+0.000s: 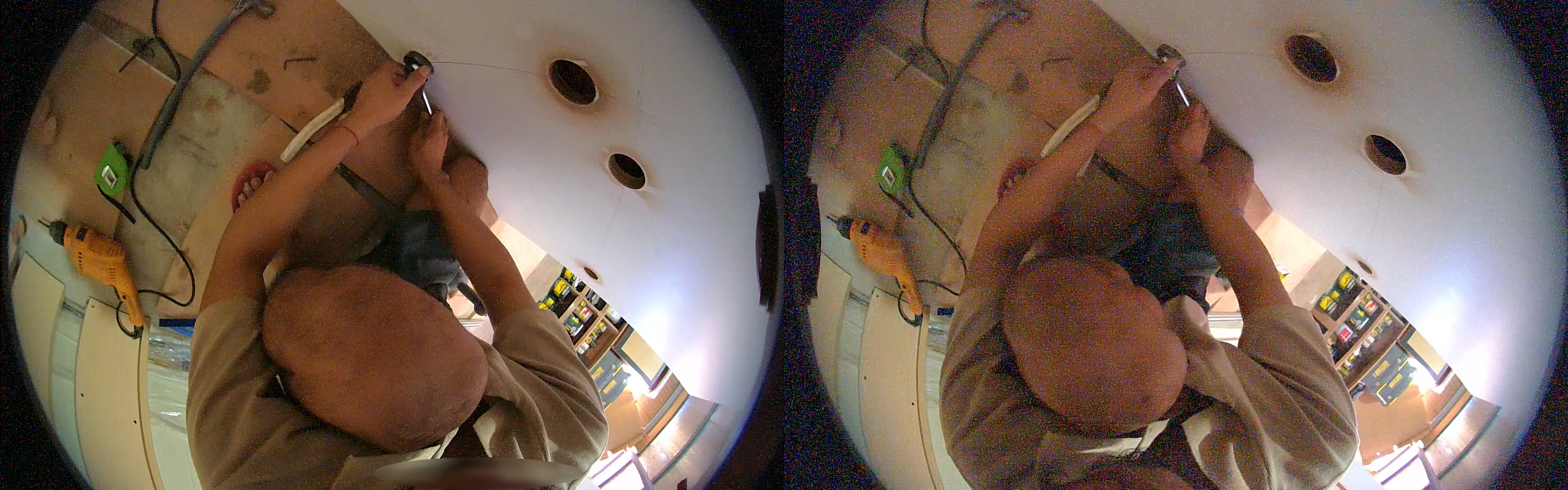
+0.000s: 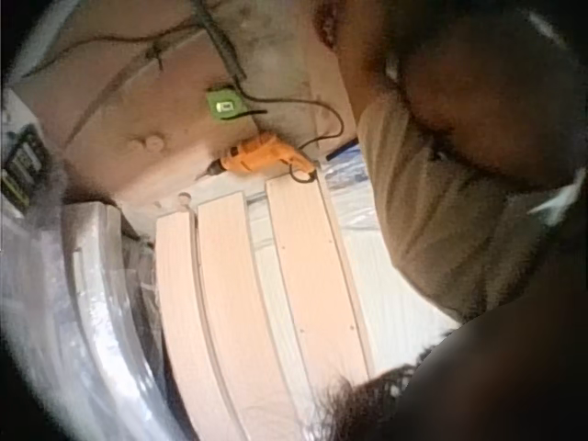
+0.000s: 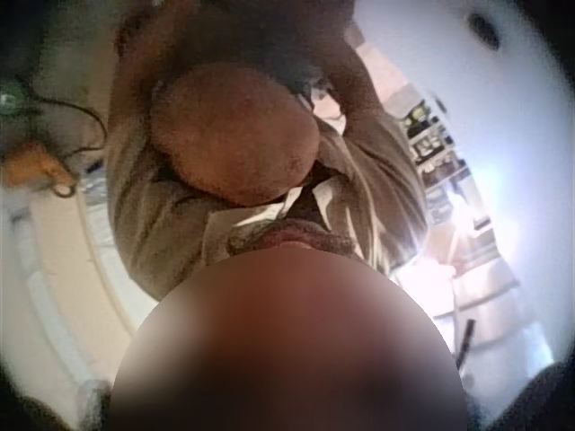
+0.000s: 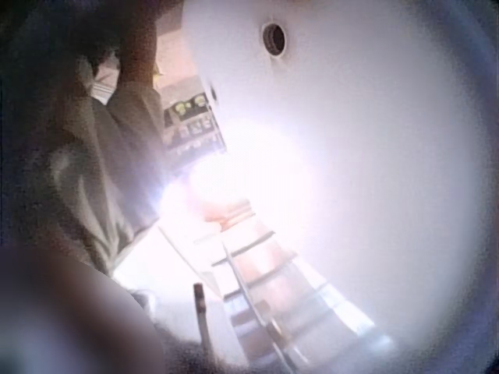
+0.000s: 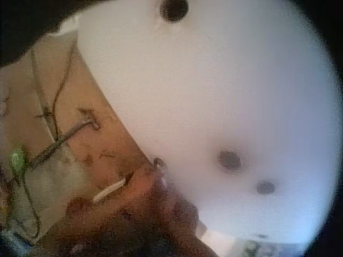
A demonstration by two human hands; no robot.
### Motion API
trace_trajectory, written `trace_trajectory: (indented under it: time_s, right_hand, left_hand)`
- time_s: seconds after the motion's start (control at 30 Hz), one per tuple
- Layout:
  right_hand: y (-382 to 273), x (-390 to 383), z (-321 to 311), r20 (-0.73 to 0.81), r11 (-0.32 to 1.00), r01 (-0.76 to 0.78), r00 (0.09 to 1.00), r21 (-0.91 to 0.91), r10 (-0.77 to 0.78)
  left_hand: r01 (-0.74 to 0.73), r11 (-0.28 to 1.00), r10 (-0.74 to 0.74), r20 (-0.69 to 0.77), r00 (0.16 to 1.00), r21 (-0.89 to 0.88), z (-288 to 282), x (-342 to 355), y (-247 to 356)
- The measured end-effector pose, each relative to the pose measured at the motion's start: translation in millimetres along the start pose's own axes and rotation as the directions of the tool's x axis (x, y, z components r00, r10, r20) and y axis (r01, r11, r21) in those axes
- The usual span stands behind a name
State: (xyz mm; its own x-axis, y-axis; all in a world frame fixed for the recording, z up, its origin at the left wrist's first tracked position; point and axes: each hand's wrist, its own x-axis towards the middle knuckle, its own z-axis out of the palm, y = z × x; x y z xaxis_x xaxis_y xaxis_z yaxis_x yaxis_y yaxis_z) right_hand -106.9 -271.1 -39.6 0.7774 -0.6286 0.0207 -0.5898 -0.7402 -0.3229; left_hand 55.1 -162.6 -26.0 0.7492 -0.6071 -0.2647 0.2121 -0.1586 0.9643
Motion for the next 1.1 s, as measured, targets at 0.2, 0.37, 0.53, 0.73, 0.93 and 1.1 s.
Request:
trace_trajectory:
  time_s: [0.2, 0.37, 0.53, 0.73, 0.93, 1.1]
  right_hand:
    - [-13.5, 6.2, -37.5, 0.316, 0.986, -0.139, 0.935, -0.093, 0.162]
    - [-15.2, 6.9, -50.1, 0.354, 0.983, -0.016, 0.932, -0.184, 0.081]
    - [-27.7, 16.1, -68.5, 0.346, 0.982, -0.054, 0.931, -0.179, 0.114]
    - [-15.5, 10.5, -88.7, 0.332, 0.985, 0.001, 0.942, -0.172, 0.057]
    - [9.9, 10.0, -52.8, 0.228, 0.984, 0.094, 0.972, -0.151, -0.058]
    - [-8.4, -3.1, -52.2, 0.252, 0.988, -0.038, 0.965, -0.148, 0.075]
  left_hand:
    - [-0.032, 0.983, 0.028, 0.024, 0.999, 0.178, 1.4, 10.1, 13.1]
    - [0.029, 0.979, -0.026, -0.018, 1.0, 0.2, 0.7, 10.0, 14.9]
    - [0.006, 0.987, -0.009, 0.02, 1.0, 0.159, 5.1, 11.2, 10.0]
    - [0.099, 0.995, -0.098, -0.004, 0.995, 0.016, 11.6, 8.6, 2.6]
    - [0.011, 1.0, -0.014, -0.09, 0.996, -0.028, 14.2, 4.9, 2.2]
    - [0.022, 0.999, -0.019, -0.074, 0.997, 0.032, 8.6, -2.0, 7.3]
